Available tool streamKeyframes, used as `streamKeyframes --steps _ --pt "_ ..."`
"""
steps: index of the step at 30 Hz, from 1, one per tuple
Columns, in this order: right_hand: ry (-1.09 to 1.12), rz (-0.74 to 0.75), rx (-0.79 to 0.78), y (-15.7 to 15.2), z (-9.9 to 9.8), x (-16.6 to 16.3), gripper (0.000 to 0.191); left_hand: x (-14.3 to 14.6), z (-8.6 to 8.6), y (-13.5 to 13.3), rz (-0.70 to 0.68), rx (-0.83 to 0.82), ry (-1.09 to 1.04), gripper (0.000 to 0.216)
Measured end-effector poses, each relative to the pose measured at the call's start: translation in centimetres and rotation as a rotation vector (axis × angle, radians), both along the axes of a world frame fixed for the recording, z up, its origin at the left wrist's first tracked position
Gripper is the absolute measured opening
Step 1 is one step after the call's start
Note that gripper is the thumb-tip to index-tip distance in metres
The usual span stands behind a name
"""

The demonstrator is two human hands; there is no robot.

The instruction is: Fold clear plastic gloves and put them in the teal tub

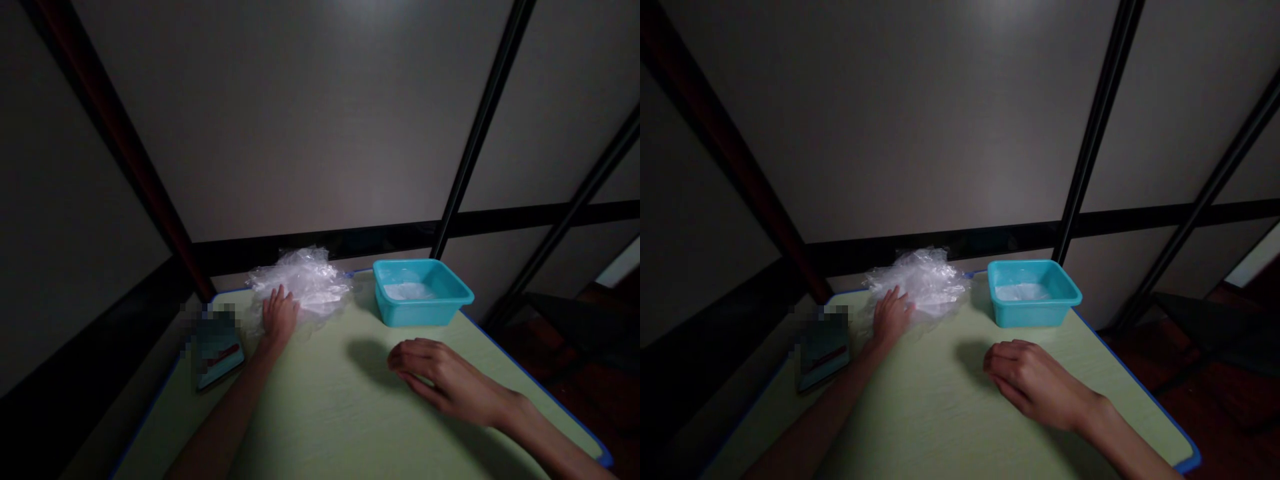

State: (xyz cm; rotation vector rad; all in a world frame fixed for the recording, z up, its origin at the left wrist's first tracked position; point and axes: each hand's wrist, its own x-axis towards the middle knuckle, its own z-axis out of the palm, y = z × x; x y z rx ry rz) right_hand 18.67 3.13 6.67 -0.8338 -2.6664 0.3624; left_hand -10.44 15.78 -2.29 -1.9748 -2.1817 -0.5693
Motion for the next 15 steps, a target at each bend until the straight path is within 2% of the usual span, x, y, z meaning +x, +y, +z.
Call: streamKeyframes --steps 9,12,15 --pt "-0.015 -0.029 -0.02 -0.7 -0.3 -0.6 0.024 -0.9 2.7 -0.4 -0.122 0.085 0.065 0.028" --pt "-0.021 -0.011 -0.03 -0.6 -0.7 -1.1 0.023 -1.0 2.4 -0.3 -0.162 0.03 0.08 0.022" --pt "-0.041 0.009 -0.047 -0.5 -1.1 -1.5 0.023 -1.4 1.7 0.0 -0.173 -0.021 0.085 0.025"
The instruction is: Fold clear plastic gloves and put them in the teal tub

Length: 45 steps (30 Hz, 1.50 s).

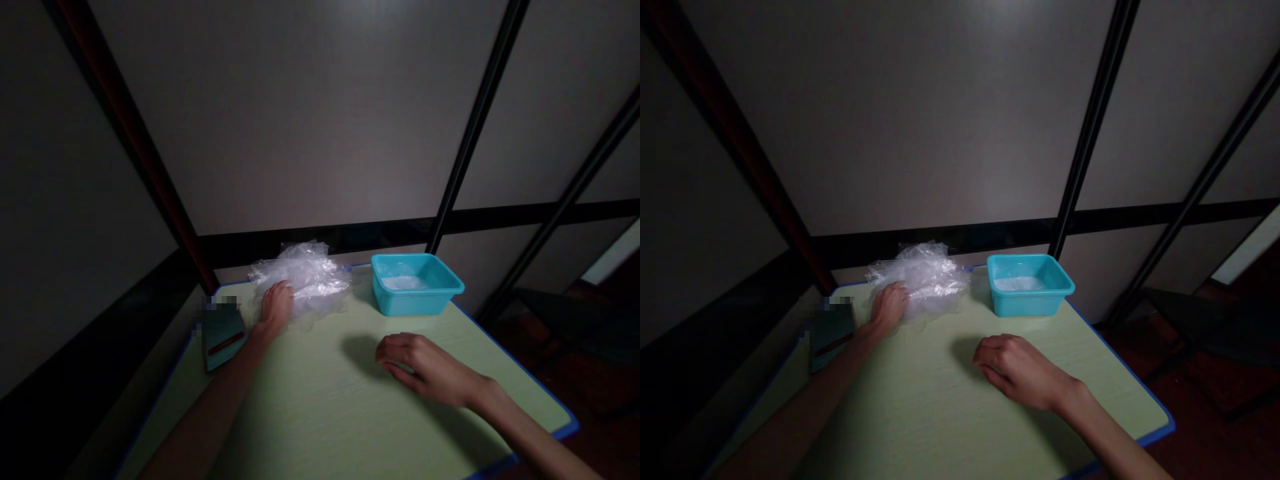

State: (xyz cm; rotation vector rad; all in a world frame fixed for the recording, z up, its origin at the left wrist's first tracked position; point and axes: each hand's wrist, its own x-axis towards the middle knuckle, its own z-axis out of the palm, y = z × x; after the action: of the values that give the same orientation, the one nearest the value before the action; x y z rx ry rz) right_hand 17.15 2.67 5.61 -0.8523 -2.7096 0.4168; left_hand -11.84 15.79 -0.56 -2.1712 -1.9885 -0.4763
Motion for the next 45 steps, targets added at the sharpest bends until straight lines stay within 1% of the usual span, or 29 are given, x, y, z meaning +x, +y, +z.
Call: streamKeyframes --steps 3,6,8,10,12,13,15,17,20,24,28,32,36,38,41,43,45 --pt "-0.006 0.004 -0.012 0.0 -0.1 -0.1 0.021 -0.2 0.3 0.3 0.01 -0.011 -0.007 0.028" --pt "0.003 -0.001 -0.025 0.0 0.0 -0.1 0.021 -0.1 1.3 0.5 0.001 -0.004 -0.018 0.02" --pt "0.012 -0.006 -0.035 0.0 -0.1 0.0 0.021 0.2 1.6 0.6 -0.028 -0.006 -0.027 0.019" --pt "0.018 -0.01 -0.043 0.0 -0.3 0.0 0.021 0.5 1.4 0.6 -0.064 -0.017 -0.035 0.023" --pt "0.016 -0.012 -0.045 -0.1 -0.5 -0.1 0.022 0.6 0.7 0.7 -0.082 -0.03 -0.047 0.037" --pt "0.013 -0.009 -0.046 -0.1 -0.6 -0.1 0.021 0.6 0.2 0.7 -0.083 -0.036 -0.055 0.039" --pt "0.008 -0.004 -0.046 -0.2 -0.7 -0.1 0.021 0.5 -0.5 1.0 -0.081 -0.043 -0.079 0.033" --pt "0.008 -0.003 -0.049 -0.3 -0.7 0.0 0.021 0.4 -0.7 1.5 -0.081 -0.041 -0.109 0.027" --pt "0.01 -0.018 -0.053 -0.3 -0.7 0.4 0.021 0.4 0.3 2.2 -0.093 -0.01 -0.158 0.028" --pt "0.027 -0.046 -0.047 -0.2 -0.7 0.9 0.022 0.9 3.0 2.3 -0.131 0.076 -0.232 0.017" --pt "0.09 -0.069 0.017 0.2 -0.9 0.8 0.021 2.5 5.8 0.6 -0.212 0.137 -0.326 0.024" --pt "0.153 -0.121 0.106 0.5 -0.8 0.5 0.025 4.6 7.7 -2.0 -0.326 0.091 -0.444 0.031" --pt "0.21 -0.192 0.115 0.8 -0.8 0.1 0.028 6.1 8.4 -3.2 -0.369 0.009 -0.626 0.034" --pt "0.24 -0.228 0.077 1.2 -1.1 -0.2 0.031 6.6 8.3 -3.2 -0.373 -0.046 -0.75 0.034" --pt "0.254 -0.244 -0.016 2.6 -2.1 -1.0 0.042 6.7 7.8 -2.7 -0.346 -0.13 -0.946 0.036" --pt "0.196 -0.226 -0.09 3.8 -3.2 -1.9 0.049 6.3 7.4 -2.2 -0.301 -0.16 -1.059 0.037" --pt "0.073 -0.217 -0.159 5.1 -4.4 -3.1 0.054 5.4 7.0 -1.9 -0.247 -0.171 -1.154 0.038"
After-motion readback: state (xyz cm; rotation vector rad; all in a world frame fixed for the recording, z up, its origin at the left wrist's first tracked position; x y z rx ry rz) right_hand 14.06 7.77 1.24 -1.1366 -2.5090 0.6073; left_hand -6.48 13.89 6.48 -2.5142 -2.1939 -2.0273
